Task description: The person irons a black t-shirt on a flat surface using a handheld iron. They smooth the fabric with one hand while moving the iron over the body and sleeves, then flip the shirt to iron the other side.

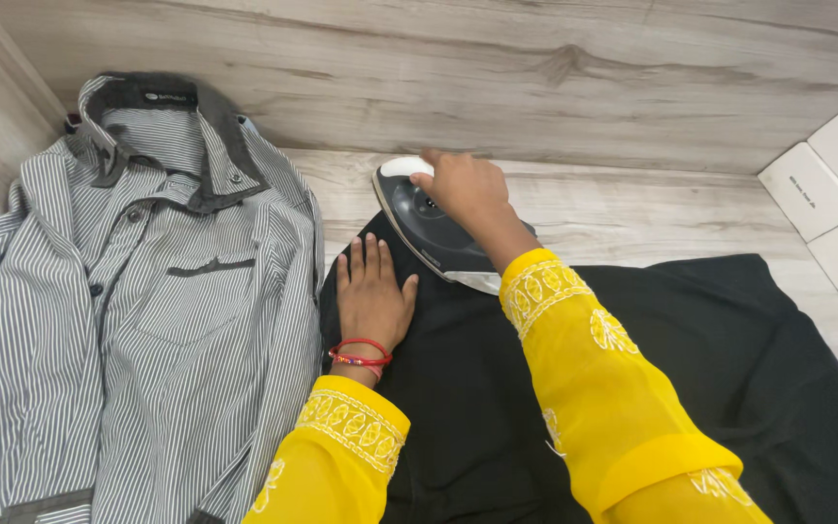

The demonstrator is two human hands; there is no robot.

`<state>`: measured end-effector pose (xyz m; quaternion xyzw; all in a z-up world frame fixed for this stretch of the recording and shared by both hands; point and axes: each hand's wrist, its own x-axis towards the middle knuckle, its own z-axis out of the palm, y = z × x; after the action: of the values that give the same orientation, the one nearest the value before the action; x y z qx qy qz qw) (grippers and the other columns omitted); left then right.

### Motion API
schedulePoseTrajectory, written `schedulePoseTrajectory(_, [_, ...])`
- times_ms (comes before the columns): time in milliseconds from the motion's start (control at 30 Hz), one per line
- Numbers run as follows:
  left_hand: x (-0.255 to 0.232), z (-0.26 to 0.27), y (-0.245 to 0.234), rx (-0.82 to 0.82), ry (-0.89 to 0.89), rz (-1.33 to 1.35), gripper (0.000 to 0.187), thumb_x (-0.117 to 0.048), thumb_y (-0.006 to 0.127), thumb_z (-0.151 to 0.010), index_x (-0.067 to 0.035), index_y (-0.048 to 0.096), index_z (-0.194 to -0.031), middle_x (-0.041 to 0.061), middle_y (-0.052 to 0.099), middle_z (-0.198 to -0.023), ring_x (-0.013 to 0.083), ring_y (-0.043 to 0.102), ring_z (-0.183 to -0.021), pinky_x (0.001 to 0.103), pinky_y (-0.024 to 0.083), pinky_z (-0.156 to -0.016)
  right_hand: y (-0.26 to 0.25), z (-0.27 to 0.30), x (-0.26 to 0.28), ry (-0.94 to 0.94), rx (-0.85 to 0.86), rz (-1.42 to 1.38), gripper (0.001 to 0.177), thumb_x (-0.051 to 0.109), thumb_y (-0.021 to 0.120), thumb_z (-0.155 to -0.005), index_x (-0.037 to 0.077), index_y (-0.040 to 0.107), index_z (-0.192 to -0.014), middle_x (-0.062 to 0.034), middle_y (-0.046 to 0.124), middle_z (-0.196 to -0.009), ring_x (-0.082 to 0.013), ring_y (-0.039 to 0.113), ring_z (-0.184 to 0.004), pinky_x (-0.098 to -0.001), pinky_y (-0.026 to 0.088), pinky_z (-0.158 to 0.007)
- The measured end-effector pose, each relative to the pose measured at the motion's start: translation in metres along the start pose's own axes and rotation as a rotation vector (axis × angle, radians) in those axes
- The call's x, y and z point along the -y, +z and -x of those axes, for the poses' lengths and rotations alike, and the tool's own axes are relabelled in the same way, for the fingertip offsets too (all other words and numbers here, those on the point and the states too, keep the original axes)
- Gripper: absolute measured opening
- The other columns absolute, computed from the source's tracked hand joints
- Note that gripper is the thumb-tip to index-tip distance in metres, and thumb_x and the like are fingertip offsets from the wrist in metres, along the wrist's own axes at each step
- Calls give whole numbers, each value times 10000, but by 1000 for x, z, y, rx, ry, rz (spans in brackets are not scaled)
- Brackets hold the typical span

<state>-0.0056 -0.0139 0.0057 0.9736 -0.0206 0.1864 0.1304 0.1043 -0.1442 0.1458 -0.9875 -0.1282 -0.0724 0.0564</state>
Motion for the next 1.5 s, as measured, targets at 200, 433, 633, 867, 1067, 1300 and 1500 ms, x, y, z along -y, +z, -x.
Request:
schedulePoseTrajectory(200, [4,-1,1,6,10,-40,776,-534,493,-958,35,449,-1485,207,391,-1587,358,300,-1496,524,186,-1211,-7,27,-29,-150,21,43,578,493,699,-876,245,595,-1387,-170,743,-1093,-390,696,-1033,-521,548,-839])
schedulePoseTrajectory(433, [3,0,-2,-13,45,-52,742,-524,478,-965,-34,448,-1521,213,398,-1578,381,312,-1484,546,203,-1198,-13,48,-52,44,35,120,553,499,683,-902,267,591,-1395,-160,754,-1000,-375,725,-936,-500,566,-776])
schedulePoseTrajectory(633, [2,2,-10,38,64,-73,645,-511,475,-963,-168,469,-1509,183,403,-1580,401,309,-1480,561,210,-1190,1,6,-44,126,-81,114,472,500,694,-918,199,657,-1279,-159,756,-1017,-361,736,-957,-488,576,-789])
schedulePoseTrajectory(867, [9,0,-4,13,64,-19,694,-488,486,-967,-72,439,-1521,173,434,-1572,386,332,-1478,548,229,-1186,-9,3,-51,-103,2,-120,560,575,743,-837,238,709,-1284,-158,754,-1071,-372,704,-1015,-500,541,-868])
schedulePoseTrajectory(1067, [11,-1,-1,-84,20,154,743,-466,462,-1021,54,391,-1547,204,467,-1551,384,358,-1478,543,230,-1206,-34,19,-58,-318,247,-223,590,633,773,-692,314,764,-1188,-64,789,-1063,-327,724,-987,-465,556,-852])
schedulePoseTrajectory(1300, [2,4,-7,29,45,-87,687,-513,479,-975,-46,474,-1479,187,420,-1579,385,322,-1488,546,213,-1204,-18,7,-37,-204,99,-56,593,656,750,-764,270,752,-1215,-130,761,-1043,-353,709,-1004,-494,545,-872])
schedulePoseTrajectory(1500, [2,-1,-9,36,38,-90,696,-518,469,-972,-54,474,-1491,186,390,-1590,388,298,-1491,551,198,-1200,5,-14,5,24,-12,-6,558,624,717,-833,194,739,-1186,-148,757,-1059,-353,724,-997,-490,565,-839])
